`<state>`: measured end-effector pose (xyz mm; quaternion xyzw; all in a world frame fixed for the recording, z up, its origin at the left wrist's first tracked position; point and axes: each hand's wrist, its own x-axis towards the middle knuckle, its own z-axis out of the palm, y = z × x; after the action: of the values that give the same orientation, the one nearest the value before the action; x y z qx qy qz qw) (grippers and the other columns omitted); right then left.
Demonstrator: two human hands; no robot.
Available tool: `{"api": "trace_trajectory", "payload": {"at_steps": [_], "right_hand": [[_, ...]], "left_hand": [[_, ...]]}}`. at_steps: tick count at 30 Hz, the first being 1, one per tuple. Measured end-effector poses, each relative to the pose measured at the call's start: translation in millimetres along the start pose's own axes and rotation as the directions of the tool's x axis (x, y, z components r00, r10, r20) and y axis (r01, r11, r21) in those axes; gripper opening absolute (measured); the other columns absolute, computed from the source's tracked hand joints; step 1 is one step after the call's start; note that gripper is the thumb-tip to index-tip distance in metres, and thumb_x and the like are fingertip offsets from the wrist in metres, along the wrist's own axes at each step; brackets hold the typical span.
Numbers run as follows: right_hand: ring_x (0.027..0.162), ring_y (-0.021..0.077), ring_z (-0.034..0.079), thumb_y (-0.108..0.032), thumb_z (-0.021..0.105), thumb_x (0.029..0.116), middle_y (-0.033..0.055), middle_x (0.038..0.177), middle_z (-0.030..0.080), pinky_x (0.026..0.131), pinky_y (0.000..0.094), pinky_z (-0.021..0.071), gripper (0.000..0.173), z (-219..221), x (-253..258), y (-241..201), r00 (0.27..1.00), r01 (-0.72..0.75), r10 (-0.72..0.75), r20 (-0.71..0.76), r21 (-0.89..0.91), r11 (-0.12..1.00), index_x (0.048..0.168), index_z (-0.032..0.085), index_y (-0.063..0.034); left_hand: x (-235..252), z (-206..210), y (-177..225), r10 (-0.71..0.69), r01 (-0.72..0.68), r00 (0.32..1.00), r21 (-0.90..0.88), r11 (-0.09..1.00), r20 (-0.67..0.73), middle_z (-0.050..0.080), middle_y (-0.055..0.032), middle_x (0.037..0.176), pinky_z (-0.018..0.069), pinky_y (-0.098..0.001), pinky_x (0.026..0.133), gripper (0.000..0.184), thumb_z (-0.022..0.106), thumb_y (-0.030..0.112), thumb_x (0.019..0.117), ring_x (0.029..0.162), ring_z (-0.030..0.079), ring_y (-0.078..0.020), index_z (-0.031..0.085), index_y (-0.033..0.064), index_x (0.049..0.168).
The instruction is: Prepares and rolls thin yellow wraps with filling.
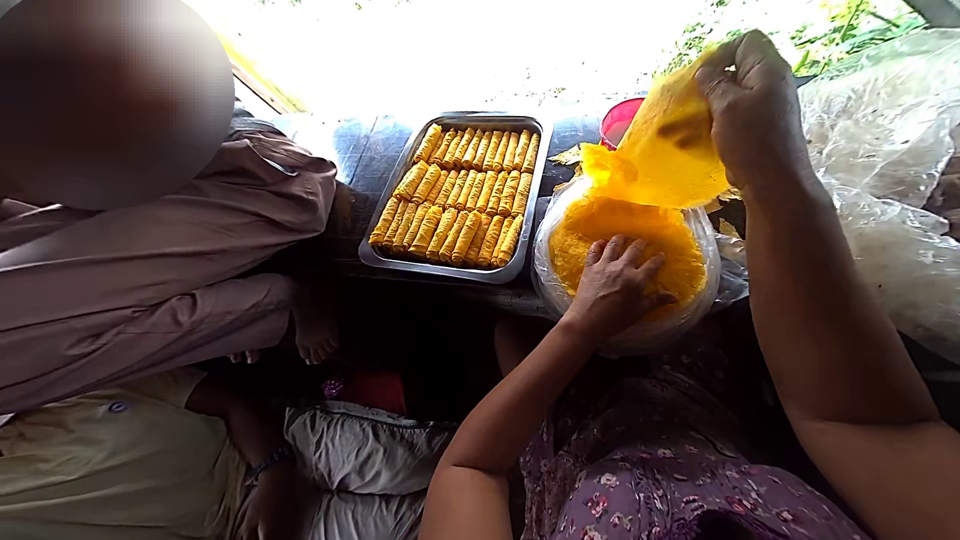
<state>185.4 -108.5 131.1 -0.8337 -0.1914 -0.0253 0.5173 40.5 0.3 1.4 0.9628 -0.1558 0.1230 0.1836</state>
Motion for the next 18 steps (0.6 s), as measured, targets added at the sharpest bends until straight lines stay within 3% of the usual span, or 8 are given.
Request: {"api": "trace_trajectory", "payload": {"at_steps": [5, 7, 10, 11, 13, 15, 16, 18], "right_hand": [[0.086, 0.0070, 0.069, -0.019, 0.043, 0.1090, 0.0066, 0.103, 0.062, 0.077, 0.0281, 0.0609, 0.024, -9, 20, -21, 0.997, 0.071, -0.069, -0.029, 0.052, 0.996, 0.118, 0.057, -0.0017], [0.089, 0.0044, 0.065, -0.018, 0.046, 0.1081, 0.0029, 0.099, 0.061, 0.082, 0.0258, 0.0558, 0.022, -14, 23, -31, 0.993, 0.105, -0.100, -0.063, 0.090, 0.990, 0.114, 0.061, -0.0030], [0.084, 0.0017, 0.065, -0.013, 0.049, 0.1058, -0.0042, 0.089, 0.063, 0.079, 0.0230, 0.0572, 0.014, -19, 13, -46, 0.991, 0.136, -0.125, -0.054, 0.273, 0.952, 0.102, 0.062, -0.0093], [0.082, 0.0030, 0.067, -0.009, 0.047, 0.1048, -0.0050, 0.087, 0.064, 0.078, 0.0242, 0.0591, 0.014, -20, 7, -49, 0.990, 0.140, -0.137, -0.035, 0.368, 0.919, 0.099, 0.060, -0.0111], [0.084, 0.0083, 0.071, -0.005, 0.042, 0.1029, -0.0037, 0.089, 0.069, 0.078, 0.0298, 0.0623, 0.021, -19, -6, -49, 0.989, 0.132, -0.147, -0.014, 0.538, 0.832, 0.097, 0.061, -0.0122], [0.090, 0.0121, 0.072, -0.007, 0.039, 0.1020, -0.0021, 0.095, 0.072, 0.081, 0.0343, 0.0620, 0.024, -16, -18, -43, 0.992, 0.109, -0.127, -0.013, 0.600, 0.793, 0.098, 0.062, -0.0135], [0.090, 0.0117, 0.071, -0.008, 0.040, 0.1014, -0.0028, 0.096, 0.072, 0.081, 0.0347, 0.0614, 0.024, -13, -26, -37, 0.995, 0.088, -0.097, -0.017, 0.594, 0.800, 0.098, 0.062, -0.0144], [0.088, 0.0080, 0.067, -0.009, 0.041, 0.0989, -0.0057, 0.094, 0.067, 0.079, 0.0320, 0.0594, 0.022, -8, -39, -20, 1.000, 0.010, -0.013, 0.001, 0.579, 0.815, 0.098, 0.061, -0.0165]], "left_hand": [[4, -6, 1, -0.027, 0.028, 0.995, -0.016, 0.999, 0.092, 0.061, -0.0161, 0.143, 0.0349, -0.0575, 0.114, 0.053, 0.064, 0.052, 0.0958, 0.138, 0.050, -0.0397, 0.070, 0.0143, 0.133], [5, -10, -1, -0.031, 0.038, 0.995, -0.069, 0.997, 0.098, 0.061, -0.0162, 0.142, 0.0352, -0.0574, 0.113, 0.053, 0.064, 0.051, 0.0959, 0.138, 0.050, -0.0394, 0.070, 0.0132, 0.132], [9, -30, -4, -0.169, 0.176, 0.984, -0.415, 0.892, 0.055, 0.062, -0.0180, 0.140, 0.0433, -0.0510, 0.112, 0.054, 0.070, 0.035, 0.0968, 0.132, 0.057, -0.0334, 0.062, 0.0004, 0.137], [11, -42, -3, -0.259, 0.260, 0.962, -0.598, 0.758, 0.090, 0.059, -0.0182, 0.143, 0.0462, -0.0457, 0.110, 0.055, 0.069, 0.027, 0.0989, 0.130, 0.058, -0.0297, 0.054, -0.0025, 0.144], [11, -55, -4, -0.358, 0.286, 0.919, -0.904, 0.317, 0.166, 0.057, -0.0112, 0.145, 0.0510, -0.0358, 0.098, 0.054, 0.052, 0.019, 0.1042, 0.119, 0.062, -0.0183, 0.038, 0.0029, 0.153], [10, -51, -5, -0.402, 0.124, 0.902, -0.986, -0.111, 0.159, 0.065, -0.0026, 0.123, 0.0558, -0.0328, 0.090, 0.046, 0.046, 0.042, 0.1043, 0.103, 0.067, -0.0133, 0.046, 0.0130, 0.140], [10, -47, -7, -0.431, 0.030, 0.892, -0.969, -0.244, 0.136, 0.067, 0.0013, 0.111, 0.0568, -0.0322, 0.087, 0.042, 0.048, 0.048, 0.1032, 0.097, 0.067, -0.0110, 0.051, 0.0163, 0.131], [5, -45, -10, -0.524, -0.100, 0.845, -0.931, -0.350, 0.106, 0.070, 0.0033, 0.103, 0.0595, -0.0304, 0.084, 0.027, 0.045, 0.039, 0.1070, 0.092, 0.070, -0.0091, 0.054, 0.0185, 0.123]]}}
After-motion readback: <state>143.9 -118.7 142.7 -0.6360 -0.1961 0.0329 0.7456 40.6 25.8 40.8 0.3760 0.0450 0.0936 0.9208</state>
